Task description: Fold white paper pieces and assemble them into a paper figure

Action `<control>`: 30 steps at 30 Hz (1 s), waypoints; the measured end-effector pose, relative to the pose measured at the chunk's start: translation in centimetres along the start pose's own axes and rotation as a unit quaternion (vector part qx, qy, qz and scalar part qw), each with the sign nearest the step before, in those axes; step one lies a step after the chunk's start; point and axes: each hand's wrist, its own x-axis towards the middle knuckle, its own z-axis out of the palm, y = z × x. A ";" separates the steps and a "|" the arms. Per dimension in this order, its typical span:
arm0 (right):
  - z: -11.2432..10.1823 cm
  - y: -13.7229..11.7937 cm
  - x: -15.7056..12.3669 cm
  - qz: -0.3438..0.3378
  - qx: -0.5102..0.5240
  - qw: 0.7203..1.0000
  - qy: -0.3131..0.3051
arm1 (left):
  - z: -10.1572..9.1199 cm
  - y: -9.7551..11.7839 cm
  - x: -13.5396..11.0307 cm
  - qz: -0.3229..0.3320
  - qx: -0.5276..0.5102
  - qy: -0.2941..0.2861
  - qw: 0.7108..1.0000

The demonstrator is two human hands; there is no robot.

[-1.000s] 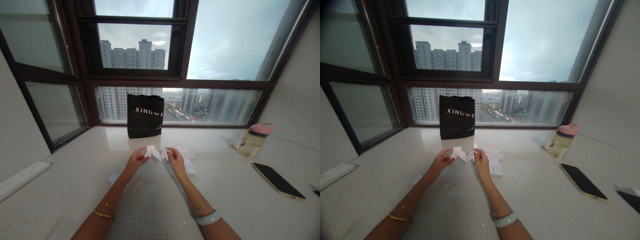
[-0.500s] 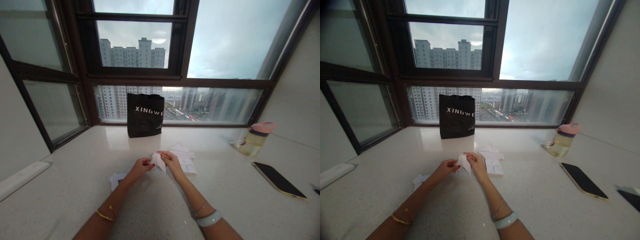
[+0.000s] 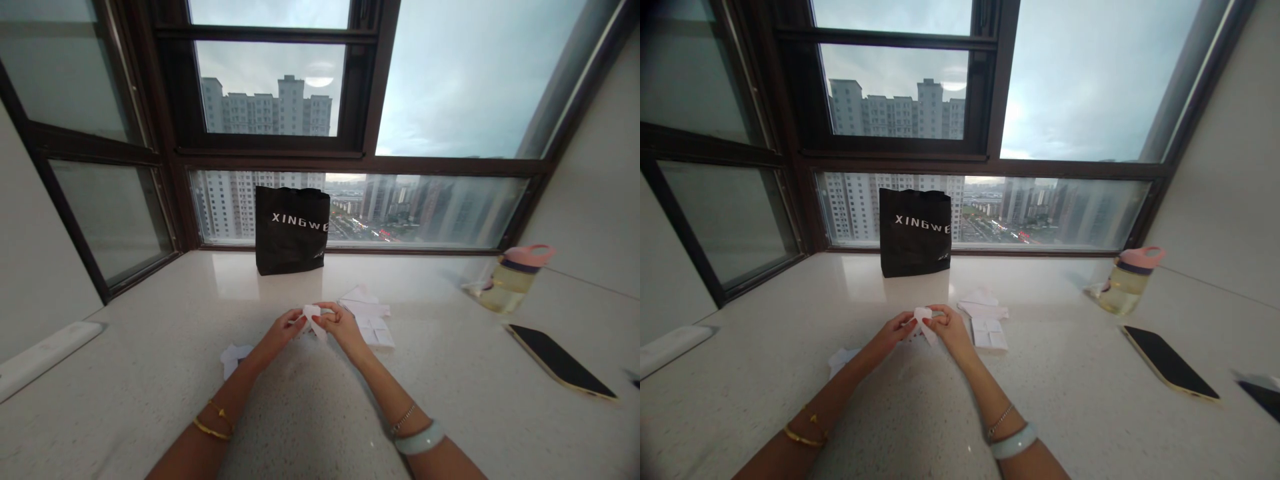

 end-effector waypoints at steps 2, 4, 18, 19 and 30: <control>0.1 -0.3 -0.2 0.000 -0.006 1.000 -0.009 | 0.2 0.1 -0.2 -0.018 -0.082 -0.072 0.994; 0.2 -0.3 -0.2 -0.002 -0.014 1.000 -0.014 | 0.3 0.2 -0.3 -0.050 -0.133 -0.118 0.983; 0.7 0.5 -0.2 0.016 -0.029 0.998 -0.051 | 1.6 2.1 -1.9 -0.055 0.025 -0.089 0.994; 0.6 0.5 -0.2 0.016 -0.026 0.998 -0.047 | 1.6 2.2 -1.9 -0.052 0.030 -0.085 0.995; 0.8 1.7 0.0 -0.071 -0.157 0.981 0.083 | 0.8 2.3 -1.2 -0.015 -0.012 -0.006 1.000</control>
